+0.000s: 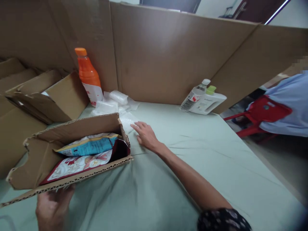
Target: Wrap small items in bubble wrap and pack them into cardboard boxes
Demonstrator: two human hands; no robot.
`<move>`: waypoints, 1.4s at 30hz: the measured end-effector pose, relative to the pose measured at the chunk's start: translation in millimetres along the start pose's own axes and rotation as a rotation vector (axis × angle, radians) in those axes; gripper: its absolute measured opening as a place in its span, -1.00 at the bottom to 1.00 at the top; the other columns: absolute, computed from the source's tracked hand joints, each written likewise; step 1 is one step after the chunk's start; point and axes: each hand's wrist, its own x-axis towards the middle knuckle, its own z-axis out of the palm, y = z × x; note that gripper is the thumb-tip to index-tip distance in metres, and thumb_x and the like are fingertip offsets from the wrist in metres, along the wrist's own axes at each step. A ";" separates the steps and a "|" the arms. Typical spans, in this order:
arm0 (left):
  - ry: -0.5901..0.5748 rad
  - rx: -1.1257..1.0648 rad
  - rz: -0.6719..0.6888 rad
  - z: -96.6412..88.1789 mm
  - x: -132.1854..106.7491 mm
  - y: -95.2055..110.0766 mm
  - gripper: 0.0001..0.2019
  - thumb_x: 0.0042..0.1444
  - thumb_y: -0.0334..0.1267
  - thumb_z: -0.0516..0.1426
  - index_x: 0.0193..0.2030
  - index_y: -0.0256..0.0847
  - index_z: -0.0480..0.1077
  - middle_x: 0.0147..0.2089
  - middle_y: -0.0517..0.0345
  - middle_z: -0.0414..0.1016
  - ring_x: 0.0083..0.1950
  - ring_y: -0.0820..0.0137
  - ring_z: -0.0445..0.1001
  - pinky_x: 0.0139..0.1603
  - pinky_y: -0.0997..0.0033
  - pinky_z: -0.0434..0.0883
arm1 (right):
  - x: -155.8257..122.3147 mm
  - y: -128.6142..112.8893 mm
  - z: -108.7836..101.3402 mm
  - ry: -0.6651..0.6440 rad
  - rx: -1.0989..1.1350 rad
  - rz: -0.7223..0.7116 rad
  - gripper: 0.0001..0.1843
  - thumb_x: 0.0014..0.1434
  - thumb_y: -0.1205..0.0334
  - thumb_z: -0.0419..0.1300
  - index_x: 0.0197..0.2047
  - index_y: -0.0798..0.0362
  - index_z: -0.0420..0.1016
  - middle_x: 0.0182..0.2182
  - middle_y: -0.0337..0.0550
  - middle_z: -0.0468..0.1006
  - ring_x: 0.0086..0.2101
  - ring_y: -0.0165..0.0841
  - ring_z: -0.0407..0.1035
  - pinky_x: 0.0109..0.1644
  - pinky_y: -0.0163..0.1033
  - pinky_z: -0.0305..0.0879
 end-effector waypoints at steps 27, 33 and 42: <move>-0.013 -0.047 -0.208 4.2 -2.5 26.2 -0.50 -0.26 -0.13 0.33 -0.09 0.04 0.37 -0.01 0.31 0.56 0.28 0.03 0.44 0.46 -0.16 0.23 | -200.6 -6.0 -82.4 0.083 0.018 0.156 -0.59 0.25 0.23 0.18 0.16 -0.12 0.55 0.29 -0.04 0.43 0.28 -0.05 0.28 0.31 0.19 0.23; -0.028 -0.059 -0.179 7.7 -1.5 33.5 -0.46 -0.29 -0.12 0.33 -0.06 0.02 0.39 0.07 0.23 0.55 0.36 -0.02 0.37 0.46 -0.10 0.22 | -94.3 -21.3 -38.3 0.012 0.406 0.073 -0.64 0.26 0.31 0.20 0.10 -0.08 0.58 0.22 -0.08 0.51 0.24 -0.20 0.36 0.33 0.07 0.29; 0.065 0.097 -0.220 2.0 -4.7 -16.4 -0.36 -0.34 -0.04 0.39 -0.03 -0.05 0.38 -0.12 0.09 0.54 0.06 0.02 0.53 0.20 -0.13 0.44 | 58.4 0.6 -6.5 0.011 0.525 0.297 -0.51 0.26 0.31 0.23 0.26 0.03 0.46 0.12 -0.04 0.57 -0.05 -0.27 0.51 0.13 -0.13 0.41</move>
